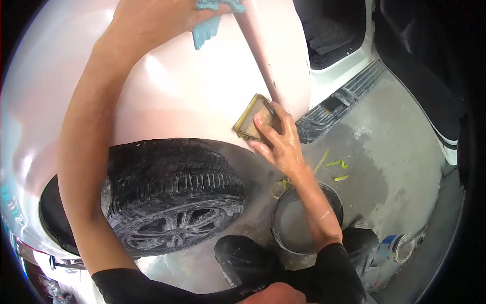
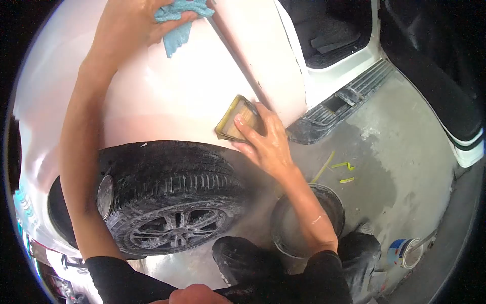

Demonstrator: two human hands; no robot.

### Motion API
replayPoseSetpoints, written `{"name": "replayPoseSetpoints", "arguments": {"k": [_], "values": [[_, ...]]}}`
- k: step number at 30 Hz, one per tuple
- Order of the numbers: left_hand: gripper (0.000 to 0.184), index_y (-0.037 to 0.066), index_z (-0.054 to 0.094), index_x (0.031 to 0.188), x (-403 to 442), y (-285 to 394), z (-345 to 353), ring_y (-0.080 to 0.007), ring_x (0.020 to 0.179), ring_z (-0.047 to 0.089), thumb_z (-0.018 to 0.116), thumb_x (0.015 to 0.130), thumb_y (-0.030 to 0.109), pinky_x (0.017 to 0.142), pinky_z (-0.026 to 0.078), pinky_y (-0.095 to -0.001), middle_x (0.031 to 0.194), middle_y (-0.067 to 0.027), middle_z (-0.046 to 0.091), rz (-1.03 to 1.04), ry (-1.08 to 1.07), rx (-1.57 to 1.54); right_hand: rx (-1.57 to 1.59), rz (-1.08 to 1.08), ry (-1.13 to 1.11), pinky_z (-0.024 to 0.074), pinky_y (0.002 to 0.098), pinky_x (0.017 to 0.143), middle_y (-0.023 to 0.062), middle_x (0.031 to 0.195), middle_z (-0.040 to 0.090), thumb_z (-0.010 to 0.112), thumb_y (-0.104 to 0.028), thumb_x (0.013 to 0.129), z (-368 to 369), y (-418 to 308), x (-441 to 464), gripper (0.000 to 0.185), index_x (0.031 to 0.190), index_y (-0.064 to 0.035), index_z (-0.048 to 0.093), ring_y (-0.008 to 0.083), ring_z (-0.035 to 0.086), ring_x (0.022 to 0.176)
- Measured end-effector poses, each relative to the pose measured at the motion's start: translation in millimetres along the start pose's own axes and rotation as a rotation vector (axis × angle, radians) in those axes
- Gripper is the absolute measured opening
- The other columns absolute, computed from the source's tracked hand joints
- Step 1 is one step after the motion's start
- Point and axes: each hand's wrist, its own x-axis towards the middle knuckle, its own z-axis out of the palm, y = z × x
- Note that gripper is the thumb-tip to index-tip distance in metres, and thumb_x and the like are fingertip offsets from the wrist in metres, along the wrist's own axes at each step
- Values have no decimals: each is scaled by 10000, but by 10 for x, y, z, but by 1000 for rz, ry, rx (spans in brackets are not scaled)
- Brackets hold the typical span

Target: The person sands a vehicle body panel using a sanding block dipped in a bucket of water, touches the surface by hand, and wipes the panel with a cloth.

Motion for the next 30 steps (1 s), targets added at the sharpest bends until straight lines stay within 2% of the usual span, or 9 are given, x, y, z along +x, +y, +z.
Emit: {"name": "replayPoseSetpoints", "arguments": {"k": [4, 10, 14, 16, 19, 26, 30], "values": [[249, 154, 776, 913, 38, 56, 63, -215, 881, 596, 896, 798, 340, 793, 441, -370, 919, -29, 687, 29, 22, 34, -25, -98, -25, 477, 552, 1072, 273, 1533, 479, 905, -313, 773, -45, -338, 510, 736, 1458, -288, 637, 453, 534, 1344], [248, 154, 771, 908, -53, -46, 130, -222, 893, 600, 895, 802, 341, 804, 444, -374, 926, -32, 693, 21, 94, -1, -72, -65, -25, 495, 542, 1014, 240, 1514, 480, 865, -398, 811, 44, 43, -36, 705, 1471, -339, 622, 429, 558, 1238], [265, 143, 772, 904, -12, 37, 148, -232, 898, 611, 898, 794, 349, 800, 448, -384, 920, -40, 699, 40, 124, -9, -56, -141, -8, 500, 533, 967, 257, 1490, 490, 873, -379, 804, -31, -433, 600, 736, 1487, -309, 607, 423, 561, 1225], [266, 145, 775, 904, -30, 72, 122, -235, 902, 614, 896, 796, 356, 801, 451, -386, 920, -40, 700, 18, 100, -44, -75, -159, 3, 501, 533, 987, 258, 1474, 507, 877, -376, 801, -19, -346, 522, 741, 1489, -291, 615, 430, 567, 1229], [257, 156, 773, 901, -62, -29, 157, -234, 911, 613, 898, 795, 353, 808, 451, -392, 927, -36, 695, 9, 122, -44, -74, -2, -5, 500, 532, 1009, 259, 1463, 519, 879, -369, 802, 31, -1, -100, 725, 1478, -279, 633, 440, 570, 1242], [235, 164, 754, 899, -12, 100, 97, -226, 929, 589, 901, 797, 317, 821, 439, -389, 945, -18, 674, -11, 34, 73, -37, -66, 19, 497, 511, 1020, 280, 1453, 505, 869, -334, 831, -34, -372, 507, 668, 1459, -256, 656, 437, 571, 1233], [231, 166, 736, 897, -38, 87, 90, -219, 953, 580, 896, 802, 304, 848, 427, -387, 953, -13, 661, -31, 28, 83, -49, 164, -22, 494, 516, 1046, 283, 1450, 505, 868, -299, 847, -12, -195, -268, 699, 1494, -220, 616, 443, 571, 1236]]}}
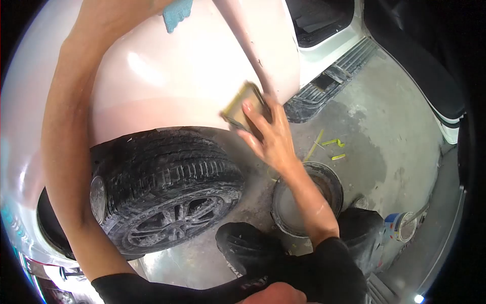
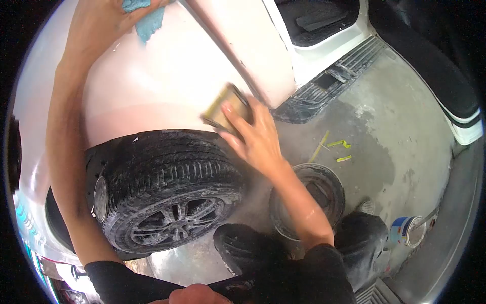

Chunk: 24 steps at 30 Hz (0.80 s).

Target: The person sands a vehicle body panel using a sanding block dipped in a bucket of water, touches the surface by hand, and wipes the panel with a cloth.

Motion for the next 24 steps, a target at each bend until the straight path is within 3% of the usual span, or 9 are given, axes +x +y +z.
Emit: {"name": "replayPoseSetpoints", "arguments": {"k": [2, 6, 9, 15, 18, 21, 23, 24], "values": [[230, 169, 736, 905, 23, 12, -29, -221, 958, 578, 896, 802, 298, 857, 422, -386, 954, -15, 659, 9, -9, 6, -12, 180, -91, 493, 517, 1062, 285, 1453, 502, 860, -269, 863, -80, -8, -373, 706, 1511, -183, 593, 452, 569, 1238], [234, 169, 742, 920, 29, 30, 34, -229, 954, 574, 904, 791, 279, 866, 420, -385, 957, -18, 664, 48, 55, -83, 168, 491, 50, 494, 494, 1076, 275, 1418, 510, 833, -235, 906, -101, -224, -614, 678, 1517, -117, 565, 445, 570, 1241], [234, 167, 745, 913, 26, 55, -23, -230, 949, 572, 911, 782, 268, 858, 422, -391, 967, -16, 673, -25, -25, -22, 231, 631, 178, 484, 459, 1087, 250, 1372, 513, 810, -249, 941, 52, -382, -531, 649, 1516, -96, 553, 411, 555, 1271], [234, 173, 758, 918, 28, -12, -60, -260, 952, 573, 908, 765, 266, 845, 419, -406, 976, -44, 665, 3, -83, -123, 225, 655, 328, 481, 489, 1063, 281, 1400, 501, 775, -290, 966, 207, -744, -49, 611, 1499, -81, 561, 412, 542, 1243], [232, 176, 759, 920, 9, 37, -20, -277, 947, 572, 895, 762, 276, 836, 419, -418, 970, -54, 657, -7, 64, -112, 269, 658, 346, 476, 521, 1057, 309, 1394, 515, 775, -282, 964, 286, -876, 64, 559, 1455, -73, 612, 448, 536, 1247], [223, 179, 755, 917, 40, 116, -74, -284, 945, 574, 881, 767, 286, 823, 419, -433, 967, -51, 656, -33, 58, -125, 222, 646, 360, 475, 514, 1059, 300, 1366, 527, 773, -279, 966, 389, -941, 36, 545, 1445, -61, 631, 438, 540, 1246], [224, 179, 755, 918, -138, -362, 680, -285, 941, 574, 879, 767, 290, 822, 418, -436, 965, -49, 657, 136, 125, -263, 204, 666, 322, 470, 475, 1075, 269, 1365, 523, 763, -269, 980, 355, -953, 39, 542, 1455, -47, 625, 397, 543, 1250], [224, 180, 756, 919, -139, -372, 696, -285, 941, 576, 878, 768, 291, 822, 417, -436, 963, -47, 658, 143, 128, -276, 137, 665, 320, 471, 478, 1077, 277, 1369, 527, 760, -270, 979, 327, -939, 69, 542, 1454, -45, 627, 405, 546, 1243]]}}
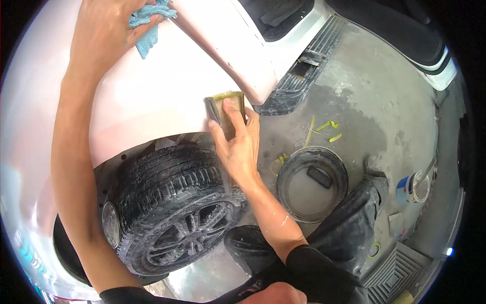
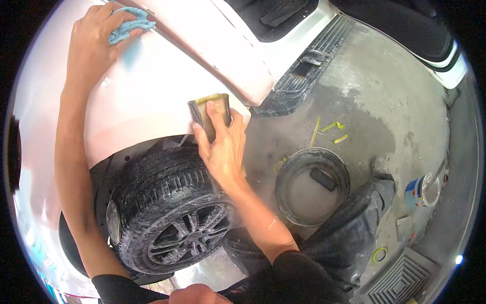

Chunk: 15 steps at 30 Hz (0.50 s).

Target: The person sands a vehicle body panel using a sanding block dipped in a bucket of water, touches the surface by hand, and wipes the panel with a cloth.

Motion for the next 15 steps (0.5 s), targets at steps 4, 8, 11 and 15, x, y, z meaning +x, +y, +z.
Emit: {"name": "replayPoseSetpoints", "arguments": {"k": [4, 8, 11, 15], "values": [[236, 161, 765, 963, 281, 505, -542, -276, 974, 608, 874, 791, 280, 838, 441, -435, 994, -38, 681, -135, -98, 72, -80, -10, 43, 470, 499, 1093, 312, 1390, 540, 745, -266, 976, -5, 40, 205, 568, 1478, -42, 601, 454, 548, 1256], [254, 115, 775, 1036, 223, 361, -505, -259, 1018, 660, 864, 847, 260, 850, 495, -429, 1065, -23, 714, -69, -131, 107, 40, -125, -64, 453, 579, 1079, 385, 1457, 465, 761, -291, 966, -82, -78, 12, 630, 1512, -60, 550, 551, 530, 1269], [250, 117, 776, 1042, 209, 377, -499, -259, 1017, 659, 855, 863, 273, 842, 495, -430, 1069, -18, 714, -48, -114, 123, 2, -186, -115, 458, 558, 1086, 346, 1437, 500, 772, -289, 956, -128, 9, -56, 654, 1507, -21, 542, 515, 541, 1286], [244, 127, 779, 1047, 247, 421, -537, -253, 1026, 659, 850, 871, 280, 840, 491, -431, 1071, -13, 716, -66, -117, 120, 11, -158, -70, 485, 518, 1087, 292, 1402, 546, 776, -282, 952, -101, 25, 378, 636, 1461, 45, 579, 460, 596, 1256]]}}
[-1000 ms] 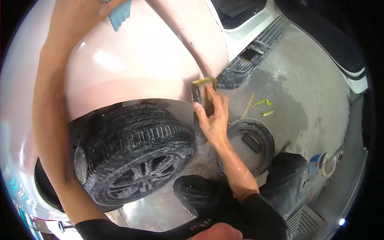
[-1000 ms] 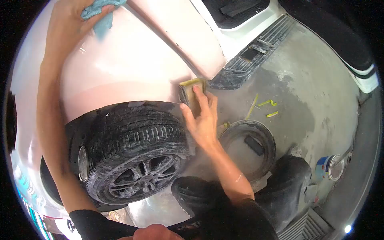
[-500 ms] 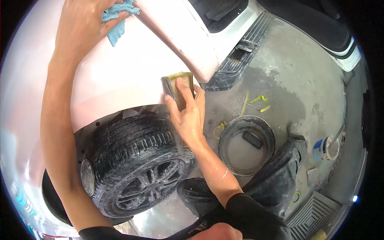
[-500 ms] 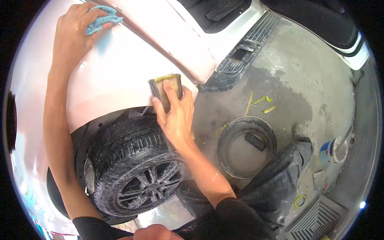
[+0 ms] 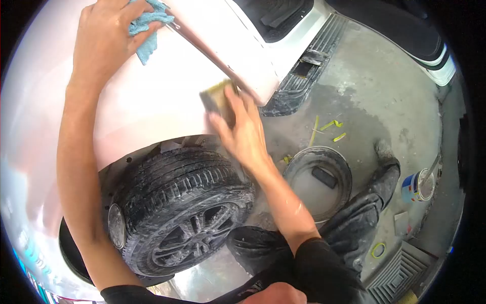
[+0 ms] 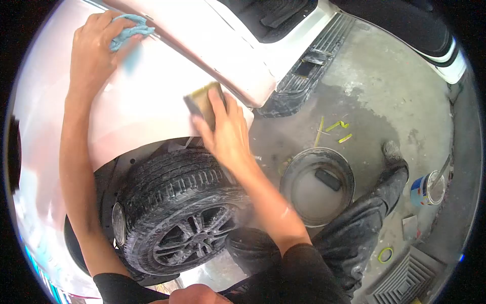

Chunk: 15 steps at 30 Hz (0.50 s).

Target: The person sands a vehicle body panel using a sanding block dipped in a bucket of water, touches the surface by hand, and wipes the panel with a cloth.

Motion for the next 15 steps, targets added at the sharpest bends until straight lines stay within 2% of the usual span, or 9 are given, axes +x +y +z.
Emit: {"name": "replayPoseSetpoints", "arguments": {"k": [2, 5, 6, 11, 13, 15], "values": [[247, 128, 777, 1049, -2, 9, 9, -256, 1029, 660, 851, 869, 280, 836, 489, -432, 1072, -16, 716, 9, -14, -8, 32, 140, -48, 517, 517, 1042, 303, 1360, 562, 757, -323, 961, -43, -150, 232, 654, 1461, 57, 574, 472, 625, 1213], [251, 128, 772, 1049, 7, -44, 25, -263, 1032, 660, 852, 866, 279, 830, 486, -431, 1073, -27, 716, 37, 24, 12, -38, 28, -51, 530, 593, 942, 351, 1271, 550, 749, -336, 955, 35, -307, -269, 693, 1499, 24, 515, 528, 614, 1157], [252, 127, 770, 1047, -11, -29, 52, -266, 1033, 660, 852, 864, 279, 827, 485, -431, 1073, -31, 716, 49, 38, 11, -26, -43, 6, 534, 595, 895, 356, 1209, 555, 724, -371, 966, 83, -264, -271, 683, 1489, 14, 512, 520, 627, 1092], [248, 124, 768, 1038, 11, 14, -7, -266, 1032, 664, 851, 866, 282, 811, 486, -431, 1073, -36, 717, 21, -14, 4, -22, 143, -38, 526, 604, 859, 328, 1152, 560, 699, -395, 984, 2, -229, 161, 653, 1462, 8, 511, 505, 618, 1042], [246, 123, 767, 1036, 36, 0, -1, -265, 1030, 665, 850, 866, 281, 807, 486, -432, 1071, -36, 717, 30, 6, -2, -8, 153, -37, 525, 604, 857, 333, 1164, 556, 708, -383, 978, 70, -313, -1, 666, 1475, 12, 505, 509, 610, 1046], [246, 122, 768, 1038, 22, -15, 27, -263, 1029, 665, 849, 865, 278, 806, 487, -434, 1071, -35, 717, 36, 8, -21, 13, 35, -41, 531, 598, 870, 333, 1190, 539, 735, -347, 961, 102, -380, -281, 732, 1524, 26, 453, 521, 603, 1034]]}}
